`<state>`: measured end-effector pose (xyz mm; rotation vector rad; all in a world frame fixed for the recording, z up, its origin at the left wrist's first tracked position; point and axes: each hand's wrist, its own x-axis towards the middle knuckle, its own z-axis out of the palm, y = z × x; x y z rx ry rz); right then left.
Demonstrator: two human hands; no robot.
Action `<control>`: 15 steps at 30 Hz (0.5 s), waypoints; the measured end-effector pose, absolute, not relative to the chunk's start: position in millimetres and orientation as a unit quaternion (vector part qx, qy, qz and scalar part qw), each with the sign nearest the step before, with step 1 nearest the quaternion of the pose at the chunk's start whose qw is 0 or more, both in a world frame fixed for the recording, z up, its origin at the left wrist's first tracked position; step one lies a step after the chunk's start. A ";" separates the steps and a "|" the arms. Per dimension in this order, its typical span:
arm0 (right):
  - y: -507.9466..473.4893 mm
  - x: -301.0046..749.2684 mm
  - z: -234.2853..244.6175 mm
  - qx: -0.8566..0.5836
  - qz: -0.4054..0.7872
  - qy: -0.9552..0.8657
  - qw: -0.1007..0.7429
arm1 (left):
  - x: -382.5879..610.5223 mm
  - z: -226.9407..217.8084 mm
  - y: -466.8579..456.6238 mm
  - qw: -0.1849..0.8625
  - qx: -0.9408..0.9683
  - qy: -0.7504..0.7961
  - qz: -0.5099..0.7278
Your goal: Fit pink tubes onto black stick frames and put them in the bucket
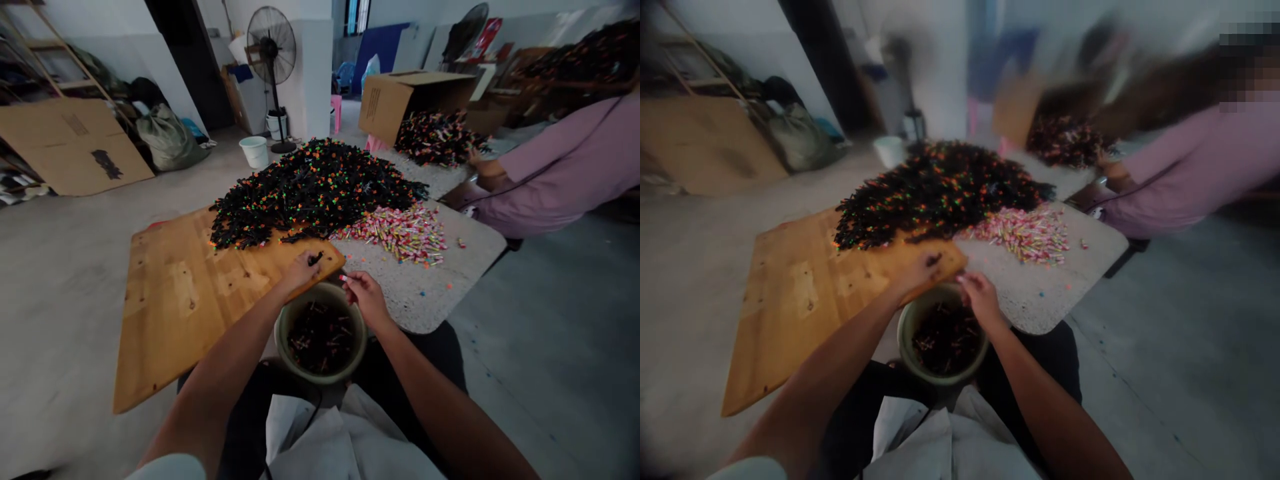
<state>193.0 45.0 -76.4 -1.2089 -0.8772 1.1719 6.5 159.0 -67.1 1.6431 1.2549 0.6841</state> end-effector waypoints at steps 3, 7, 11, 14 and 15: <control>42.4 189.2 -49.0 -0.464 0.539 -0.363 0.602 | -9.0 -54.5 123.5 0.605 0.619 0.422 0.269; 35.0 179.6 -26.7 -0.402 0.596 -0.362 0.593 | -21.0 -30.0 84.7 0.672 0.608 0.356 0.226; 28.1 175.7 -26.0 -0.375 0.621 -0.387 0.569 | -21.7 -14.3 69.0 0.664 0.637 0.335 0.206; 25.3 177.1 -31.8 -0.382 0.615 -0.397 0.564 | -19.9 -11.6 66.2 0.637 0.662 0.335 0.208; 24.6 178.2 -33.7 -0.388 0.609 -0.401 0.564 | -19.3 -11.5 65.7 0.629 0.668 0.339 0.209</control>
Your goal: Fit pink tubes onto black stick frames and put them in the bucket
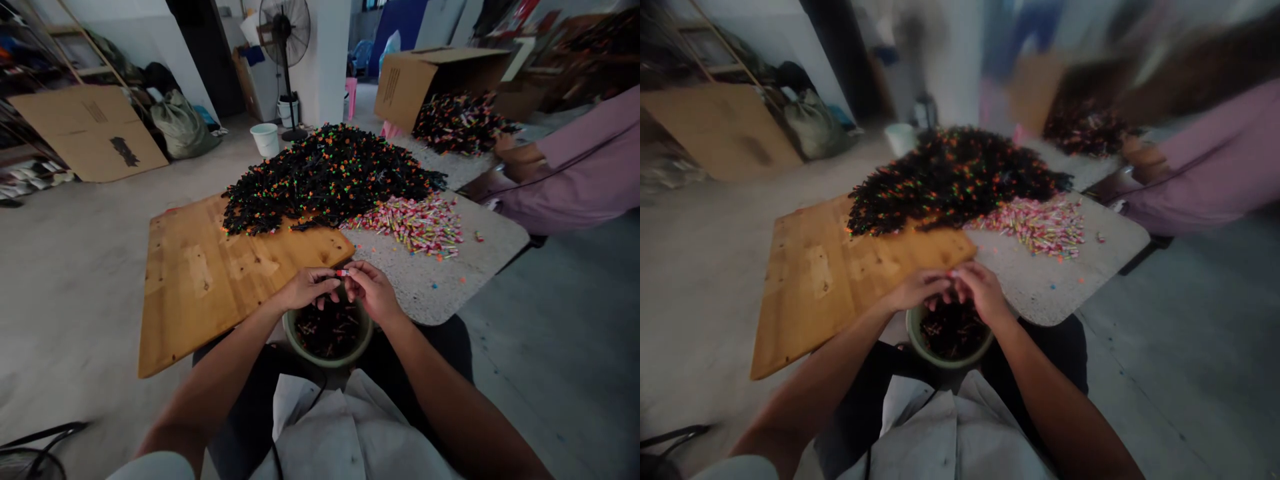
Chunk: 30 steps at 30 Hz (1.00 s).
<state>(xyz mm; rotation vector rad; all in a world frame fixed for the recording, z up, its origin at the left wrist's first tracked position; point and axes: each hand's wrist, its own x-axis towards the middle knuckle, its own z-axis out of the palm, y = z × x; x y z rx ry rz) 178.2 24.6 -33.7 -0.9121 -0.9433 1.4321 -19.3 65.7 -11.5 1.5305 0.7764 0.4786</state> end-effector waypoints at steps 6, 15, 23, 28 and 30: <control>22.5 184.8 -40.0 -0.419 0.573 -0.419 0.566 | -15.4 -7.0 60.7 0.596 0.687 0.364 0.201; 17.1 190.3 -41.1 -0.458 0.514 -0.470 0.553 | -15.1 1.9 58.5 0.575 0.706 0.381 0.161; 12.5 189.0 -38.0 -0.480 0.483 -0.491 0.544 | -17.3 2.7 59.1 0.565 0.710 0.392 0.153; 12.9 192.1 -37.6 -0.483 0.470 -0.537 0.507 | -23.5 3.4 62.8 0.594 0.703 0.373 0.115; 12.9 192.2 -38.6 -0.485 0.468 -0.535 0.510 | -25.1 4.6 64.4 0.604 0.703 0.362 0.104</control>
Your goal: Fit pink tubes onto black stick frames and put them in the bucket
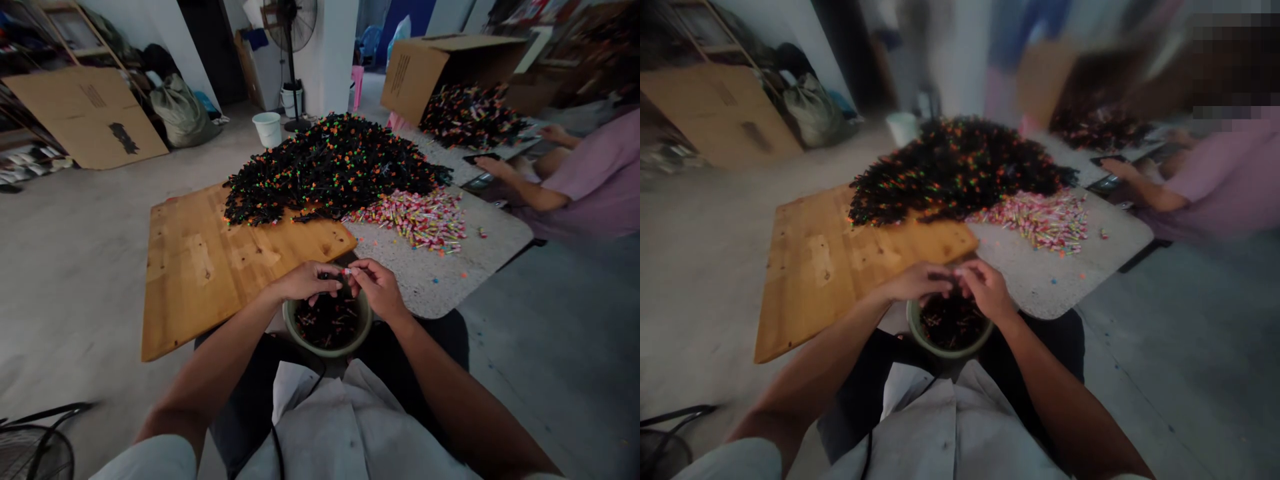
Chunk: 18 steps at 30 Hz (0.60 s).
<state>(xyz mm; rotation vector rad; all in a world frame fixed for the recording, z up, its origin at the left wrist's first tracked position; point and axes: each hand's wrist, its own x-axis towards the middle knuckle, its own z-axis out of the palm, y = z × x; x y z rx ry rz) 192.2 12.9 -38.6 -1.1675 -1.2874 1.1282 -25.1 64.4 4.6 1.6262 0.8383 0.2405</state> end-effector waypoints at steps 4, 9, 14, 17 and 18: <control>11.7 191.1 -40.2 -0.484 0.468 -0.534 0.511 | -24.5 7.4 66.1 0.607 0.704 0.357 0.095; 9.4 196.5 -39.2 -0.467 0.494 -0.542 0.494 | -23.5 7.9 65.5 0.638 0.679 0.355 0.076; 8.9 209.5 -37.3 -0.411 0.553 -0.570 0.447 | -26.0 2.3 65.5 0.740 0.581 0.334 0.058; 7.4 215.4 -35.7 -0.415 0.565 -0.584 0.410 | -27.4 -3.8 64.8 0.758 0.559 0.332 0.052; 6.6 216.7 -36.0 -0.413 0.576 -0.585 0.394 | -27.9 -6.6 64.1 0.755 0.564 0.332 0.045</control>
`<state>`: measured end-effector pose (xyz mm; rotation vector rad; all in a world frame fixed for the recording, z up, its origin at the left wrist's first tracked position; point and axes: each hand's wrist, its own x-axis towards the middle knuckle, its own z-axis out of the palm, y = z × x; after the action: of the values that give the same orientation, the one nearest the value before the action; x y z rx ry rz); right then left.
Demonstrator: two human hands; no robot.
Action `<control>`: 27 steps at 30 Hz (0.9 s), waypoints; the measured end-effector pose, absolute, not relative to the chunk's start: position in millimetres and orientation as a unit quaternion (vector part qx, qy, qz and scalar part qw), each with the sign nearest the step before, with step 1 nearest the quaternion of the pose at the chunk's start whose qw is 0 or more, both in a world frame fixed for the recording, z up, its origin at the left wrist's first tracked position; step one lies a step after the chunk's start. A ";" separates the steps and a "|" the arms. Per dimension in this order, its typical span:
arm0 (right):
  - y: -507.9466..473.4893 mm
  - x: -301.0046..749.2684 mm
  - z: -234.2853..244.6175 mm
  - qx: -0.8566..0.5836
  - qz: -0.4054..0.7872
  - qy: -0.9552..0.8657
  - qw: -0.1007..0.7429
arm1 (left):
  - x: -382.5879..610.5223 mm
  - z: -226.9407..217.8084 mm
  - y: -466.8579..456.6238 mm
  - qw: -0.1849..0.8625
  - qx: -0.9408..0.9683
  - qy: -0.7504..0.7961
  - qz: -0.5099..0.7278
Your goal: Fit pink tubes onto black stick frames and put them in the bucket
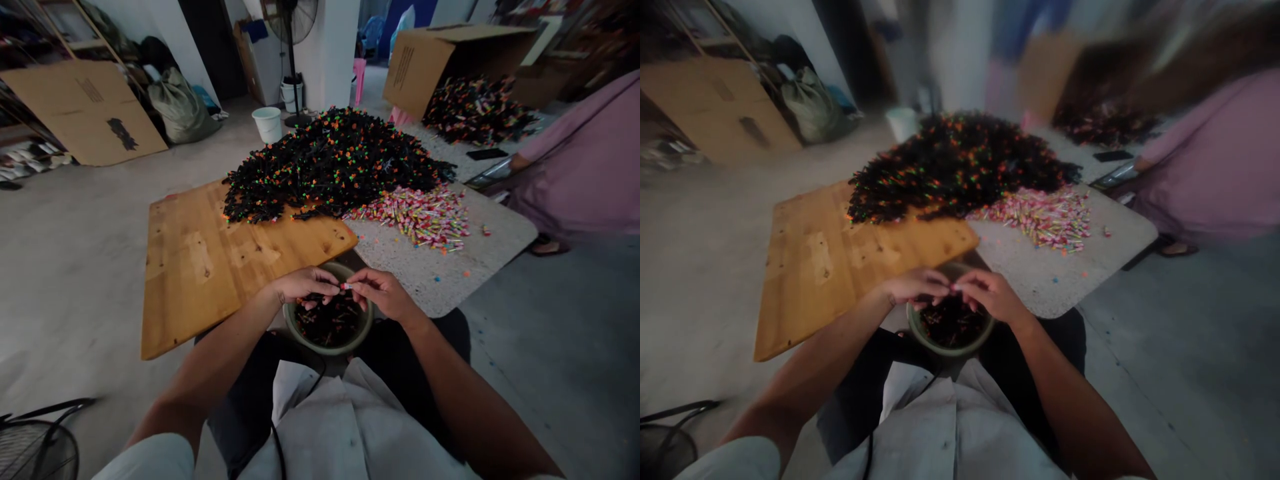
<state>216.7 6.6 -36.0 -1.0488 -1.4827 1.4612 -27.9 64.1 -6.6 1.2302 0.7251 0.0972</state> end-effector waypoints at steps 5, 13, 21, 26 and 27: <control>7.3 223.9 -53.8 -0.399 0.628 -0.600 0.294 | -31.4 -28.1 61.0 0.683 0.637 0.358 0.014; 87.0 266.9 -85.7 -0.623 0.367 -0.642 0.254 | -45.8 -40.8 127.7 0.476 0.779 0.392 0.112; 195.8 248.6 -76.5 -0.708 0.187 -0.642 0.228 | -41.6 -54.2 230.3 0.193 0.727 0.613 0.243; 227.7 221.1 -80.6 -0.688 0.103 -0.711 0.098 | -43.2 -73.2 243.0 0.146 0.790 0.566 0.185; 231.5 218.0 -80.7 -0.685 0.089 -0.720 0.066 | -44.6 -76.4 241.8 0.143 0.796 0.562 0.173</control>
<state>218.0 231.5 -80.7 -2.0668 -2.1712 0.2674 -44.6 241.8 -76.4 2.2948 1.6218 0.4981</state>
